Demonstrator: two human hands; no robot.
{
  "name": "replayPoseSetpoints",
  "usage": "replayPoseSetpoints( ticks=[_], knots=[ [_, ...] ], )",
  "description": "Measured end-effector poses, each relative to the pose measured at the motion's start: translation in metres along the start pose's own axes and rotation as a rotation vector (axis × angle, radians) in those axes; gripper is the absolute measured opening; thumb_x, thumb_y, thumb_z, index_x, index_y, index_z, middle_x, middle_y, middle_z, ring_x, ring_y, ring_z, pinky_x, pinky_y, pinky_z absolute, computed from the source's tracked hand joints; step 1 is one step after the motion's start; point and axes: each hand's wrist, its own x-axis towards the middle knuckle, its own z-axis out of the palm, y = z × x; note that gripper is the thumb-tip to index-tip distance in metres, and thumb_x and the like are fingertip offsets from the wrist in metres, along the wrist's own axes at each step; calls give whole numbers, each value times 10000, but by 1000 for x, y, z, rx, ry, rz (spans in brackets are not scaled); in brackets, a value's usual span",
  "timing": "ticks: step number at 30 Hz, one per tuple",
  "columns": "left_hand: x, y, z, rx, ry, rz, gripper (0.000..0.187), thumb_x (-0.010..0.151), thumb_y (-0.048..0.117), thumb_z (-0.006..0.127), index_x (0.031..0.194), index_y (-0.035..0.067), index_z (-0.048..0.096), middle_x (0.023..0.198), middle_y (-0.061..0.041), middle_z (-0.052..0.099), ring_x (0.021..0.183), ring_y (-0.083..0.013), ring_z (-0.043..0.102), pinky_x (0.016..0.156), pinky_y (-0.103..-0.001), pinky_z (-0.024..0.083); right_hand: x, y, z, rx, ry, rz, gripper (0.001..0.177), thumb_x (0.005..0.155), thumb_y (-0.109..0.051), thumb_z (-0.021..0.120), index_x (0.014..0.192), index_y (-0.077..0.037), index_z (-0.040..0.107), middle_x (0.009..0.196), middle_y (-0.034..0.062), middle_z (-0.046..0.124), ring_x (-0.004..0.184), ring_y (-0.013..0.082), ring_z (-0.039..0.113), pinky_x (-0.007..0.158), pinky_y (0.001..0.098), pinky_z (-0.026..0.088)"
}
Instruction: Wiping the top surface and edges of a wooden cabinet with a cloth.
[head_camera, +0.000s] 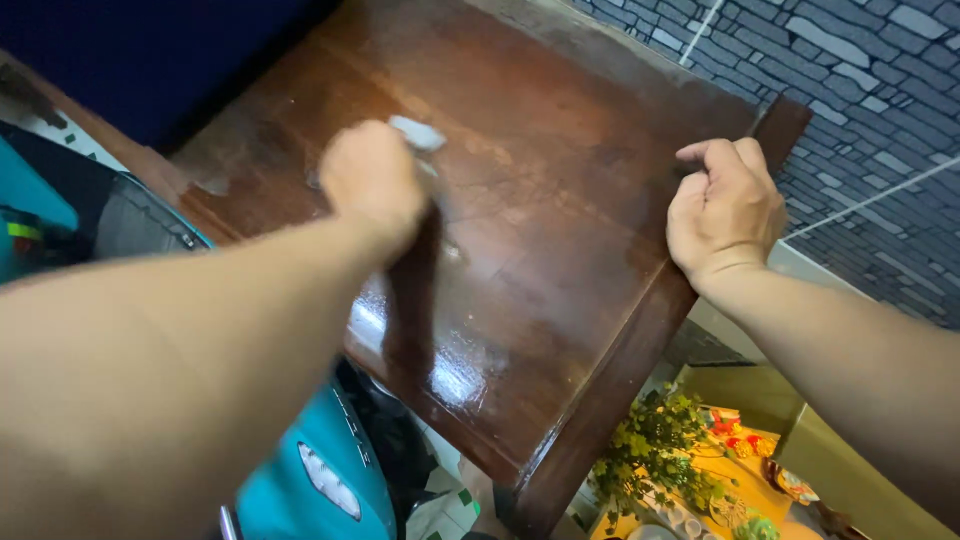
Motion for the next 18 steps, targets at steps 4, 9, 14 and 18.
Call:
replayPoseSetpoints(
  ticks=[4, 9, 14, 18],
  knots=[
    [-89, 58, 4, -97, -27, 649, 108, 733, 134, 742, 836, 127, 775, 921, -119, 724, 925, -323, 688, 810, -450, 550, 4, -4, 1, 38, 14, -21, 202, 955, -96, 572, 1071, -186, 711, 1100, 100, 636, 981, 390, 642, 814, 508, 512],
    [-98, 53, -5, -361, -151, 883, 117, 745, 133, 741, 846, 168, 788, 889, -79, 720, 948, -312, 669, 858, -440, 530, 3, -5, -1, 32, 4, -8, 200, 951, -102, 580, 1073, -190, 712, 1100, 92, 637, 962, 388, 642, 788, 512, 506],
    [-31, 14, -25, -163, -127, 82, 151, 857, 266, 744, 982, 204, 804, 915, -131, 747, 889, -340, 713, 820, -461, 553, 6, -2, 3, -10, 0, 3, 197, 935, -117, 592, 1059, -207, 717, 1096, 87, 635, 952, 390, 642, 786, 516, 512],
    [-62, 46, -20, -44, -88, 278, 133, 770, 236, 788, 870, 153, 813, 886, -153, 744, 885, -347, 715, 800, -465, 562, 8, -4, 2, 4, -13, 17, 193, 941, -127, 591, 1059, -212, 718, 1102, 84, 641, 958, 386, 645, 793, 520, 511]
  ],
)
